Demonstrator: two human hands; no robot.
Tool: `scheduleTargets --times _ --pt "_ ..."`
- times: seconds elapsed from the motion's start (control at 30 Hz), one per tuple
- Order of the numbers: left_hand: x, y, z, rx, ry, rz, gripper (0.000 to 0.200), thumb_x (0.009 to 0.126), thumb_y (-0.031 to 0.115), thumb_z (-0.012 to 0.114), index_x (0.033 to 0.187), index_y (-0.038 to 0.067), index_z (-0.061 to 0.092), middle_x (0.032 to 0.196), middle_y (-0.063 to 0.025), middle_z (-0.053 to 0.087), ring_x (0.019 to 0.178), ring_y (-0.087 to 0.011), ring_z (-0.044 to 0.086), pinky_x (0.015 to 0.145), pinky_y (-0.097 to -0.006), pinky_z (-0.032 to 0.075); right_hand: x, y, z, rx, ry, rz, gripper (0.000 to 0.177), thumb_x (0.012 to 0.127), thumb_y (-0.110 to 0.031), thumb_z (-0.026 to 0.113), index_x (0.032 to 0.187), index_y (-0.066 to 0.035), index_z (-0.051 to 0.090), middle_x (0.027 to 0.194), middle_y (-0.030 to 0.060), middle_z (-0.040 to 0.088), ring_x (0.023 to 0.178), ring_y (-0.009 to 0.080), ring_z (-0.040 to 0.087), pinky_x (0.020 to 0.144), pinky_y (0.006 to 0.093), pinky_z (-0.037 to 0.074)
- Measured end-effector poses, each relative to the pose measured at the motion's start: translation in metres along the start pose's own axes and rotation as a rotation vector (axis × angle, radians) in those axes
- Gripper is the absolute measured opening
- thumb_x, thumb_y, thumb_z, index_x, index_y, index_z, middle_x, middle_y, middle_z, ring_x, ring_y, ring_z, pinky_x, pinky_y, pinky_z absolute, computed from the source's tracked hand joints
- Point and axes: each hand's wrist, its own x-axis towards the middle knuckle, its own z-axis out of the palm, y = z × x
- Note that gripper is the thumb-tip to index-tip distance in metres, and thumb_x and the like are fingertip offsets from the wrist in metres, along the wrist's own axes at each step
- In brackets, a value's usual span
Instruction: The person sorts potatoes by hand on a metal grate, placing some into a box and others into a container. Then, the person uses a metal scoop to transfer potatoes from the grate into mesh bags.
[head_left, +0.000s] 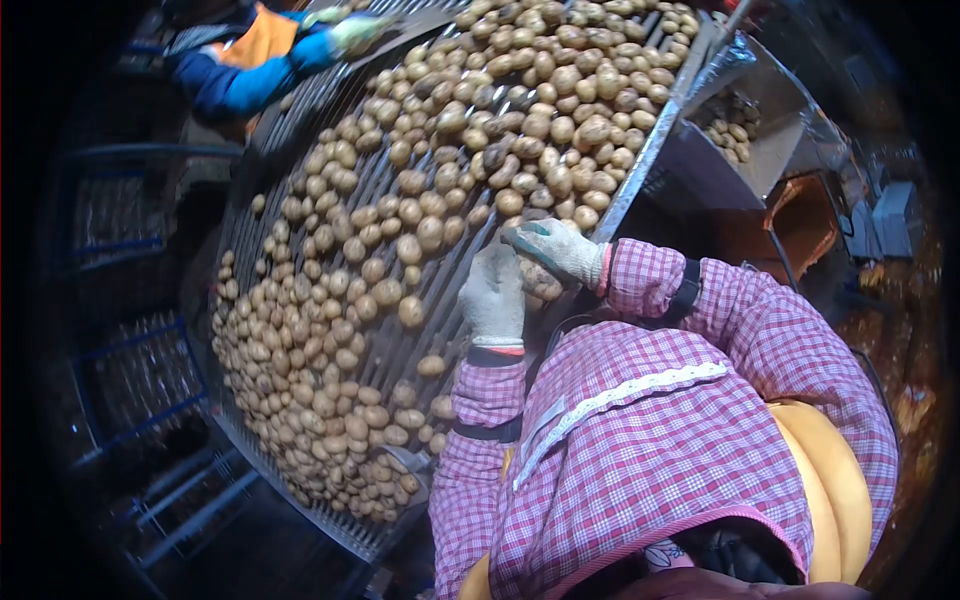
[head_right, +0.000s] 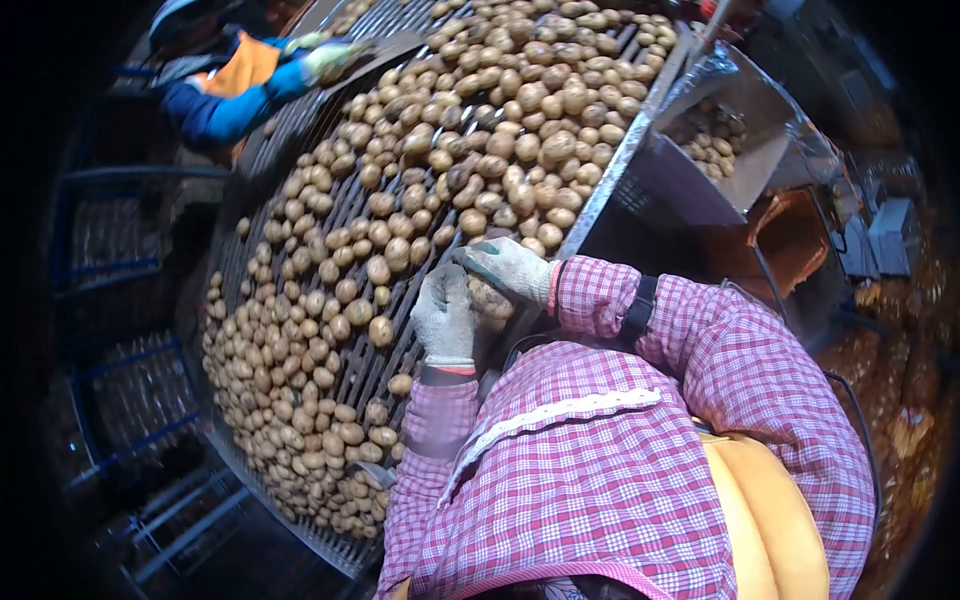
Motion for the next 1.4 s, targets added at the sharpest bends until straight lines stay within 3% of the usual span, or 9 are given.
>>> scheduleTargets --times 0.13,0.17,0.23,0.3,0.63,0.77,1.1,1.27,1.4 --pt "0.024 0.04 0.036 -0.552 -0.114 -0.339 0.039 0.1 0.011 0.063 0.136 -0.001 0.055 0.114 -0.0061 0.066 0.066 -0.0051 0.053 0.061 -0.0196 0.047 -0.018 0.034 -0.042 0.651 0.029 0.43 0.032 0.1 -0.011 0.053 0.131 -0.007 0.061 0.106 0.0082 0.07 0.1 0.0246 0.069 0.084 0.0359 0.054" --pt "0.032 0.05 0.039 -0.388 -0.134 -0.215 0.05 0.097 0.007 0.064 0.143 -0.001 0.048 0.127 -0.0102 0.062 0.09 -0.0117 0.061 0.08 -0.0234 0.052 -0.025 0.038 -0.06 0.675 0.196 0.276 0.027 0.102 -0.022 0.058 0.121 -0.004 0.066 0.1 0.006 0.071 0.092 0.0192 0.07 0.081 0.0324 0.056" --pt "0.05 0.011 0.057 -0.151 -0.057 0.167 0.055 0.092 -0.001 0.062 0.145 0.0 0.046 0.135 -0.0145 0.054 0.116 -0.0222 0.059 0.101 -0.034 0.049 -0.027 0.041 -0.105 1.828 0.272 1.091 0.033 0.098 -0.032 0.066 0.111 -0.003 0.068 0.095 0.0084 0.072 0.082 0.0185 0.071 0.074 0.032 0.059" --pt "0.055 0.009 0.058 -0.148 -0.143 0.124 0.057 0.089 0.002 0.065 0.143 -0.003 0.046 0.144 -0.0186 0.046 0.135 -0.0283 0.046 0.113 -0.0398 0.039 -0.054 0.08 -0.124 1.925 0.364 0.997 0.036 0.094 -0.037 0.07 0.104 -0.003 0.066 0.093 0.0105 0.071 0.076 0.021 0.072 0.068 0.0381 0.062" --pt "0.038 -0.079 0.088 0.823 -0.16 0.571 0.05 0.096 0.024 0.059 0.136 -0.004 0.051 0.136 -0.0292 0.05 0.129 -0.0451 0.048 0.107 -0.0484 0.043 -0.159 0.141 -0.184 1.998 0.522 0.87 0.053 0.102 -0.044 0.051 0.133 -0.001 0.057 0.111 0.0189 0.07 0.094 0.0336 0.072 0.078 0.0482 0.061" --pt "0.033 -0.03 0.102 0.568 -0.156 0.102 0.051 0.091 0.012 0.055 0.139 -0.004 0.048 0.131 -0.0309 0.053 0.119 -0.0458 0.055 0.101 -0.0488 0.045 -0.193 0.159 -0.185 1.96 0.652 0.794 0.046 0.103 -0.038 0.053 0.134 -0.004 0.056 0.117 0.0173 0.067 0.103 0.0337 0.069 0.085 0.0477 0.059" --pt "0.029 -0.07 0.097 0.737 -0.181 0.322 0.052 0.093 0.008 0.05 0.142 -0.007 0.045 0.143 -0.0266 0.046 0.13 -0.039 0.049 0.112 -0.0432 0.04 -0.269 0.169 -0.239 1.538 0.827 1.177 0.056 0.103 -0.055 0.043 0.127 -0.009 0.061 0.093 0.0146 0.073 0.061 0.022 0.068 0.044 0.0295 0.049" --pt "0.033 -0.086 0.094 0.86 -0.217 0.234 0.052 0.094 0.009 0.05 0.143 -0.007 0.043 0.146 -0.0272 0.044 0.133 -0.039 0.048 0.113 -0.043 0.04 -0.298 0.171 -0.237 1.704 1.095 0.888 0.042 0.101 -0.019 0.048 0.139 -0.002 0.054 0.135 0.0128 0.061 0.126 0.0289 0.058 0.109 0.0481 0.047" --pt "0.035 -0.08 0.096 0.871 -0.242 0.216 0.052 0.095 0.009 0.05 0.144 -0.006 0.043 0.146 -0.0272 0.043 0.132 -0.0393 0.048 0.113 -0.043 0.04 -0.309 0.161 -0.24 1.641 1.046 0.774 0.044 0.101 -0.019 0.047 0.142 -0.002 0.052 0.134 0.0129 0.061 0.126 0.0279 0.058 0.109 0.0453 0.047"
